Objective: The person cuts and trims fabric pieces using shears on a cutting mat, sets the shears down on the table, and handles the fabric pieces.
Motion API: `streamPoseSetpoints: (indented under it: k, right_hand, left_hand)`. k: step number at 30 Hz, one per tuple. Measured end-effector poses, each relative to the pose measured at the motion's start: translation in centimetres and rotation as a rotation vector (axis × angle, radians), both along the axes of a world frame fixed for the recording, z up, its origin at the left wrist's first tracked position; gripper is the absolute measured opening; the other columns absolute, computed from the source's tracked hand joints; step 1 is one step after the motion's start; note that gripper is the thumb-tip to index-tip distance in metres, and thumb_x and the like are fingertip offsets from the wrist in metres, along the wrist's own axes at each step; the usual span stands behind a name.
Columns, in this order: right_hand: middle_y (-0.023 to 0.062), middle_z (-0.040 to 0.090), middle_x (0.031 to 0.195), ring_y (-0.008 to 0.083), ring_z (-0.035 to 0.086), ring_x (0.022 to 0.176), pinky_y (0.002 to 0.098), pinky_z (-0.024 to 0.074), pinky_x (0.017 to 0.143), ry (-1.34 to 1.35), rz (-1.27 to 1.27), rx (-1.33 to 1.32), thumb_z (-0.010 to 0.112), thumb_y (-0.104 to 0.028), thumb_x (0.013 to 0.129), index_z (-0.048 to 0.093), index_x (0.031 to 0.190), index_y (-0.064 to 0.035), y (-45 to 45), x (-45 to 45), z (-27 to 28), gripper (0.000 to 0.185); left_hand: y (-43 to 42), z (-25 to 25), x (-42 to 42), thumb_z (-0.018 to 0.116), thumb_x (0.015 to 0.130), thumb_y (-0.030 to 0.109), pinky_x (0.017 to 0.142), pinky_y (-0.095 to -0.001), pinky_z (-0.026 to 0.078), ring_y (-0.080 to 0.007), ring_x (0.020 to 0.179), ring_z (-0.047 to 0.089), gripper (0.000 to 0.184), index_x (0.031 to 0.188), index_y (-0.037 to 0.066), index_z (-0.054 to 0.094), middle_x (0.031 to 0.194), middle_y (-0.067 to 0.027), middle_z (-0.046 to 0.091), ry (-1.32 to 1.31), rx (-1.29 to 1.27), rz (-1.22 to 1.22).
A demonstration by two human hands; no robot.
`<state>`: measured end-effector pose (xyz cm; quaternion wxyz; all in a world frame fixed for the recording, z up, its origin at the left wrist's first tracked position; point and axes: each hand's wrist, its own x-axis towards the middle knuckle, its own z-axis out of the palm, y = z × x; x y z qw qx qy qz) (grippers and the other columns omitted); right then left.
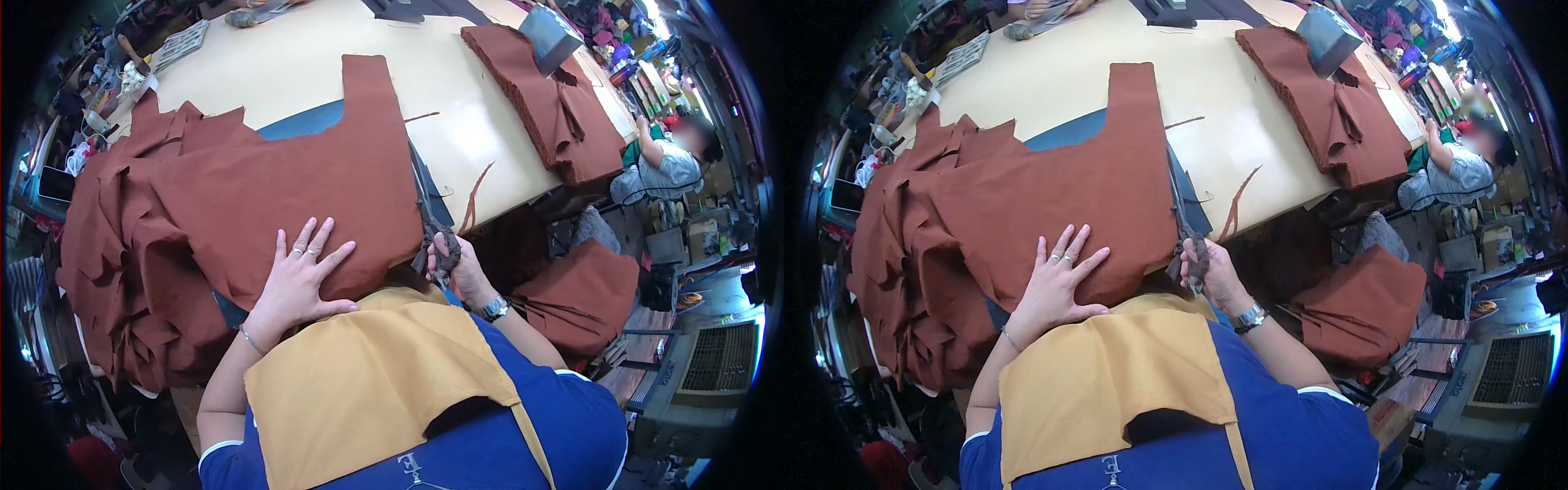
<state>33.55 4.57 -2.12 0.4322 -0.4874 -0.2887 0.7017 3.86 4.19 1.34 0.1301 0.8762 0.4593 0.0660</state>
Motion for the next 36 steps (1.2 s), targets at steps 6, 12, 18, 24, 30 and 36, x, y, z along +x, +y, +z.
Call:
streamPoseSetpoints:
  k: [6, 12, 18, 24, 30, 36]
  right_hand:
    - [0.0028, 0.058, 0.067, 0.0128, 0.057, 0.057, 0.0294, 0.0525, 0.056, 0.014, 0.013, -0.032, 0.059, -0.041, 0.091, 0.056, 0.088, -0.0044, -0.3, 0.3, 0.4, 0.037]
    - [0.0024, 0.059, 0.068, 0.0126, 0.057, 0.057, 0.0297, 0.0526, 0.055, 0.016, 0.037, -0.064, 0.059, -0.042, 0.091, 0.057, 0.089, -0.0043, -0.1, 0.4, 0.8, 0.037]
    - [0.0014, 0.057, 0.066, 0.0116, 0.056, 0.057, 0.0287, 0.0516, 0.054, -0.015, 0.024, -0.047, 0.061, -0.039, 0.090, 0.055, 0.087, -0.0058, -0.1, 0.2, 0.8, 0.033]
    - [-0.0009, 0.058, 0.070, 0.0075, 0.058, 0.061, 0.0236, 0.0502, 0.054, 0.042, 0.031, 0.000, 0.063, -0.024, 0.091, 0.057, 0.096, -0.0074, -1.1, 0.8, 0.4, 0.018]
    - [0.0009, 0.058, 0.068, 0.0088, 0.057, 0.058, 0.0245, 0.0504, 0.053, 0.034, 0.041, -0.055, 0.059, -0.035, 0.092, 0.054, 0.087, -0.0085, -0.2, 0.3, 1.7, 0.027]
    - [0.0001, 0.058, 0.066, 0.0081, 0.056, 0.056, 0.0244, 0.0488, 0.051, 0.022, 0.018, -0.043, 0.060, -0.037, 0.091, 0.055, 0.083, -0.0092, -0.1, -0.3, 1.5, 0.030]
  left_hand:
    - [-0.1, 0.1, -0.1, 0.054, 0.070, 0.076, 0.107, -0.0661, 0.010, -0.0357, 0.141, 0.017, 0.087, 0.140, 0.025, 0.043, 0.152, -0.0155, 0.024, -0.012, -0.015, 0.002]
    - [-0.4, -0.2, -0.2, 0.056, 0.069, 0.074, 0.107, -0.0651, 0.009, -0.0352, 0.142, 0.015, 0.088, 0.140, 0.024, 0.043, 0.153, -0.0154, 0.021, 0.008, -0.018, -0.007]
    - [-0.5, -0.1, -0.2, 0.055, 0.072, 0.073, 0.106, -0.0661, 0.012, -0.0349, 0.141, 0.018, 0.084, 0.139, 0.025, 0.044, 0.152, -0.0150, 0.024, -0.012, -0.016, -0.006]
    - [0.4, -0.2, -0.5, 0.057, 0.079, 0.064, 0.105, -0.0666, 0.016, -0.0356, 0.141, 0.019, 0.076, 0.140, 0.022, 0.043, 0.151, -0.0160, 0.024, -0.119, -0.147, 0.081]
    - [1.9, -0.8, -0.7, 0.058, 0.078, 0.063, 0.102, -0.0699, 0.017, -0.0416, 0.139, 0.018, 0.079, 0.142, 0.021, 0.039, 0.151, -0.0195, 0.022, 0.069, 0.068, 0.209]
    - [0.1, -0.8, -0.9, 0.057, 0.077, 0.066, 0.102, -0.0696, 0.016, -0.0391, 0.140, 0.018, 0.081, 0.142, 0.021, 0.039, 0.152, -0.0178, 0.022, 0.093, 0.053, 0.187]
